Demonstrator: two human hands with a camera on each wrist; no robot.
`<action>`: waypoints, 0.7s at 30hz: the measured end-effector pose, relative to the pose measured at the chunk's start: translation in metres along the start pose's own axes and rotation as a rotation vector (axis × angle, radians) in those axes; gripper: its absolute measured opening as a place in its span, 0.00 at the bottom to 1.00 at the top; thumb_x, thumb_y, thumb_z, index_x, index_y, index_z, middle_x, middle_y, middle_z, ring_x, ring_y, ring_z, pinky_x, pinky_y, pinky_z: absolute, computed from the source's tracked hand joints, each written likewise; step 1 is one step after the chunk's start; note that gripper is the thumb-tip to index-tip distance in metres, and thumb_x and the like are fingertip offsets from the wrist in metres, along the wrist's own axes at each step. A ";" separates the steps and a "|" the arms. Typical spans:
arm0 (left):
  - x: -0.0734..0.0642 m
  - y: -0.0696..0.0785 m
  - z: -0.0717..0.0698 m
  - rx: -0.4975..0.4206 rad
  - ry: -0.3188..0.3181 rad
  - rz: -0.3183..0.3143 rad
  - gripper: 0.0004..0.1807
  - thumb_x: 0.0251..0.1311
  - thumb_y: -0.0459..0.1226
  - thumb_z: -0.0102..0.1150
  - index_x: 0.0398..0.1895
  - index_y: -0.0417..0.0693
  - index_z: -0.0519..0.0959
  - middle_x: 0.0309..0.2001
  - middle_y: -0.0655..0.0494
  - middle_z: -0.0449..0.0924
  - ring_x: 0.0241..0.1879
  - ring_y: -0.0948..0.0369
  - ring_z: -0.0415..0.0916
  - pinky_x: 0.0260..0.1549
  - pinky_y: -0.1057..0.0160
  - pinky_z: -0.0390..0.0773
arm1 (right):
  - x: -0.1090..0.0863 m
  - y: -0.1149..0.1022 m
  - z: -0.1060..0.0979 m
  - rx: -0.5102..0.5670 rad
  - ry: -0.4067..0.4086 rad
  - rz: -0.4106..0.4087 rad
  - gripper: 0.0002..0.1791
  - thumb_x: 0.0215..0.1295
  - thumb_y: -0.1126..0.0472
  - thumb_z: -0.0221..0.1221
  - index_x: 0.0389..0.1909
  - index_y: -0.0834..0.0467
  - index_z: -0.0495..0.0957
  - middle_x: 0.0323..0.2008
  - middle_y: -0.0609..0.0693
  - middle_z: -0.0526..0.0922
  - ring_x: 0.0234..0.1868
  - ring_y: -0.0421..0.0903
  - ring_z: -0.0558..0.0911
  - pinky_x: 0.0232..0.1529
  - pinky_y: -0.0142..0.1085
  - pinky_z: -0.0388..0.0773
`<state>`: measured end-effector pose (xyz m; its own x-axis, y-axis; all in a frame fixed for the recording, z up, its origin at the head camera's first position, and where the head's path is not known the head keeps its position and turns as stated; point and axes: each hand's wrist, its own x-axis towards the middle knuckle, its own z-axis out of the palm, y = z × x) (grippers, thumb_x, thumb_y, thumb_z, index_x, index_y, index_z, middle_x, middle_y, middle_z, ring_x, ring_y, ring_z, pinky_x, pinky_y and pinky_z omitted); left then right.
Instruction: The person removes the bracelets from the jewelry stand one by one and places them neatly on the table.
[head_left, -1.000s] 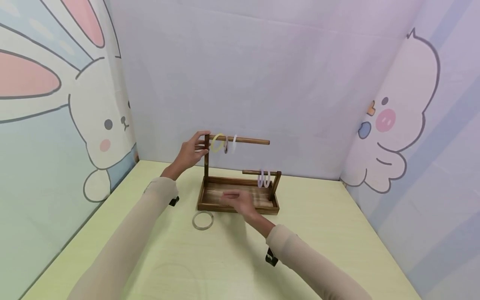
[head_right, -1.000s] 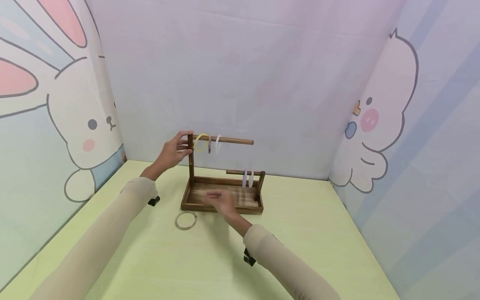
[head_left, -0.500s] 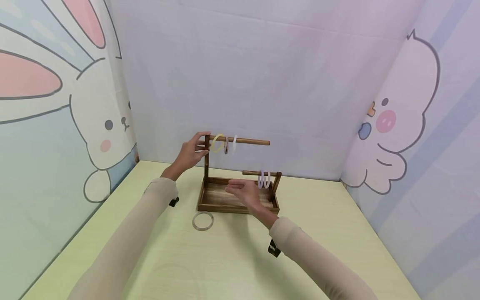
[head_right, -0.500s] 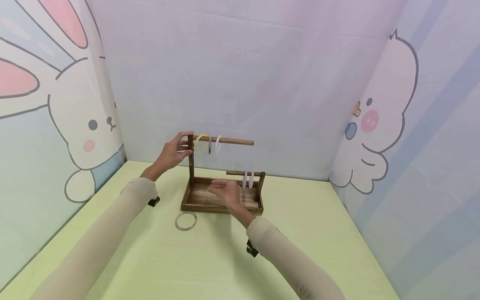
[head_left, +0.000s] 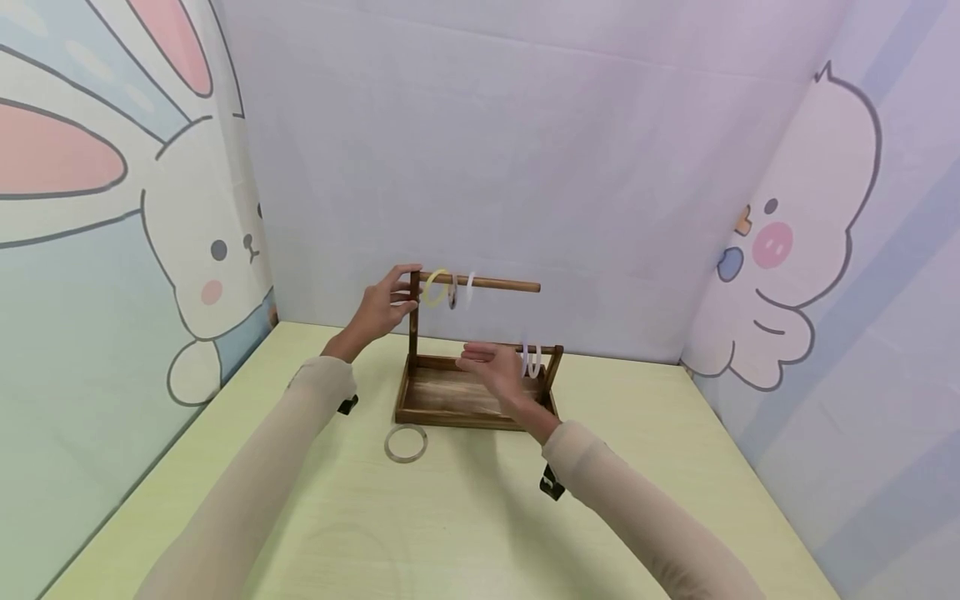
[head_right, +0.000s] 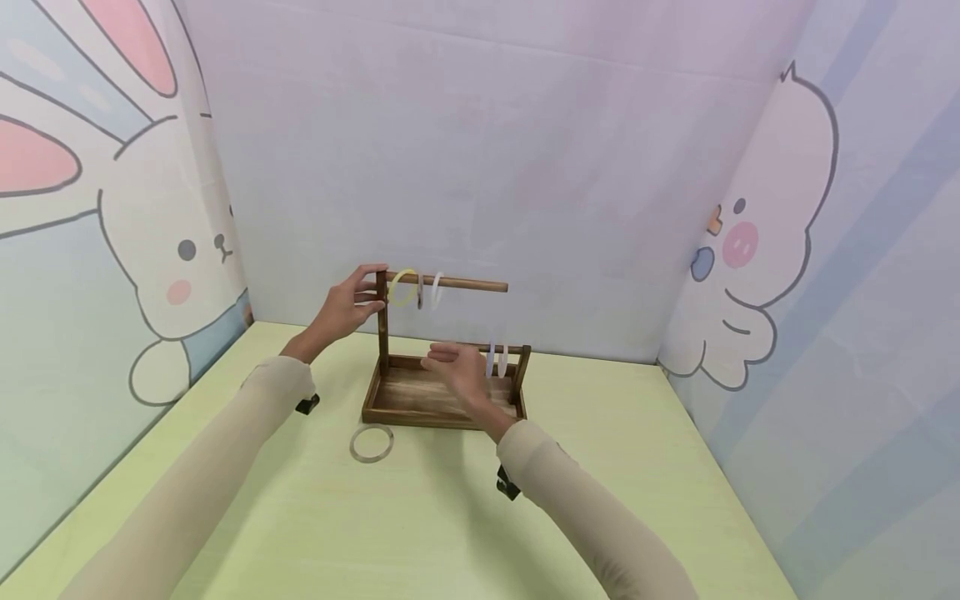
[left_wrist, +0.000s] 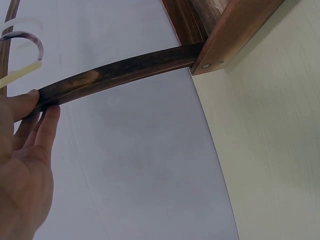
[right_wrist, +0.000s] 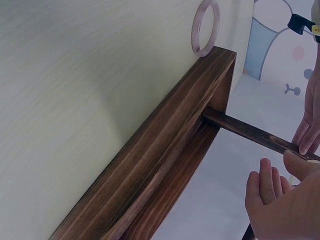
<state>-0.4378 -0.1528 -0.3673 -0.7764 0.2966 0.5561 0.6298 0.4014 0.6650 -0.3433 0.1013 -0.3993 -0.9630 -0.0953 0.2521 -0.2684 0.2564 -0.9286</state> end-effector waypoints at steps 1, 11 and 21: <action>0.000 0.000 0.000 -0.001 0.000 0.000 0.38 0.69 0.24 0.62 0.77 0.59 0.64 0.60 0.37 0.81 0.61 0.43 0.80 0.55 0.48 0.85 | 0.001 -0.001 -0.001 0.009 0.002 0.000 0.16 0.65 0.67 0.71 0.53 0.65 0.87 0.46 0.61 0.89 0.48 0.51 0.90 0.49 0.40 0.89; 0.000 -0.001 0.000 0.005 0.006 0.005 0.38 0.69 0.24 0.62 0.77 0.59 0.64 0.60 0.38 0.82 0.60 0.43 0.81 0.54 0.49 0.85 | 0.012 -0.007 -0.007 -0.107 0.053 -0.040 0.16 0.65 0.63 0.72 0.53 0.60 0.88 0.45 0.55 0.91 0.47 0.48 0.90 0.46 0.41 0.89; 0.001 -0.002 0.000 -0.005 0.004 0.008 0.38 0.68 0.23 0.62 0.77 0.58 0.65 0.60 0.38 0.82 0.60 0.43 0.81 0.54 0.49 0.85 | 0.027 -0.010 -0.009 -0.131 0.091 -0.103 0.16 0.64 0.63 0.73 0.53 0.61 0.88 0.45 0.56 0.91 0.50 0.49 0.89 0.49 0.41 0.88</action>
<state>-0.4399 -0.1533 -0.3685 -0.7709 0.2963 0.5638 0.6364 0.3942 0.6630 -0.3666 0.1050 -0.3804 -0.9267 -0.0415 0.3734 -0.3611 0.3733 -0.8546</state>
